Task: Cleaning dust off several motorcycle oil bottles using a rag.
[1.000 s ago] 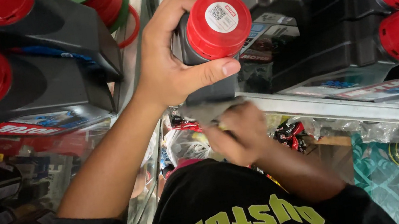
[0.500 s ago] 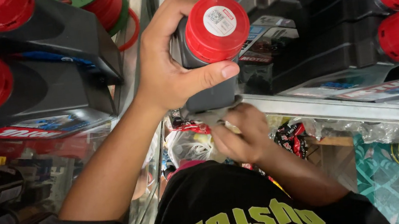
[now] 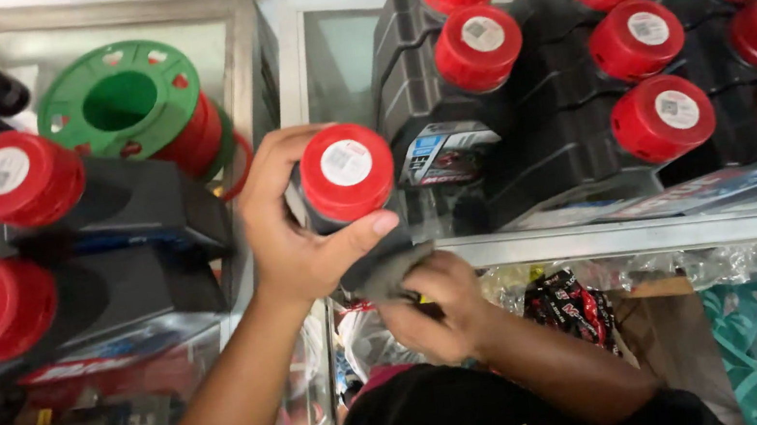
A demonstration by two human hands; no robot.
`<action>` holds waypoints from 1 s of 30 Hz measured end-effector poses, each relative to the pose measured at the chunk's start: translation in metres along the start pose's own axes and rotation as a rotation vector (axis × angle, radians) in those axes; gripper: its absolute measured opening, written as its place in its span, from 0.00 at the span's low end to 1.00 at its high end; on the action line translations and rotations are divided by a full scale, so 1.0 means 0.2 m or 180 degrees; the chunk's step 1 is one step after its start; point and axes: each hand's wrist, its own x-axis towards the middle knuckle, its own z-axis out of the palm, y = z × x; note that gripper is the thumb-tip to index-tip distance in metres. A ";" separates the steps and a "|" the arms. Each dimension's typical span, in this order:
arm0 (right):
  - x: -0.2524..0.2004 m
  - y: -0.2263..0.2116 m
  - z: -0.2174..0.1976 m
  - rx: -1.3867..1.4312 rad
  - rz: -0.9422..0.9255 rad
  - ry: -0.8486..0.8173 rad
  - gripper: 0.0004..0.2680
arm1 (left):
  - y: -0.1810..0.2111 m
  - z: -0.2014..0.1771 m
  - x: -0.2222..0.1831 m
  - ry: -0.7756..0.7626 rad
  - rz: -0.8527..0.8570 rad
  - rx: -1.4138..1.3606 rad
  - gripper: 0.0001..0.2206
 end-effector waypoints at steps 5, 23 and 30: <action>-0.33 -0.01 0.12 0.0003 0.0369 -0.0804 0.07 | -0.01 0.02 -0.03 0.0313 0.0067 0.0594 0.27; 0.01 0.03 0.00 -0.0343 0.1014 0.0317 0.09 | -0.27 -0.13 -0.05 -0.0032 -0.0477 -0.1020 0.32; 0.19 0.05 0.02 -0.0135 0.0634 0.0066 0.08 | -0.50 -0.11 -0.13 -0.0132 -0.0820 -0.0697 0.38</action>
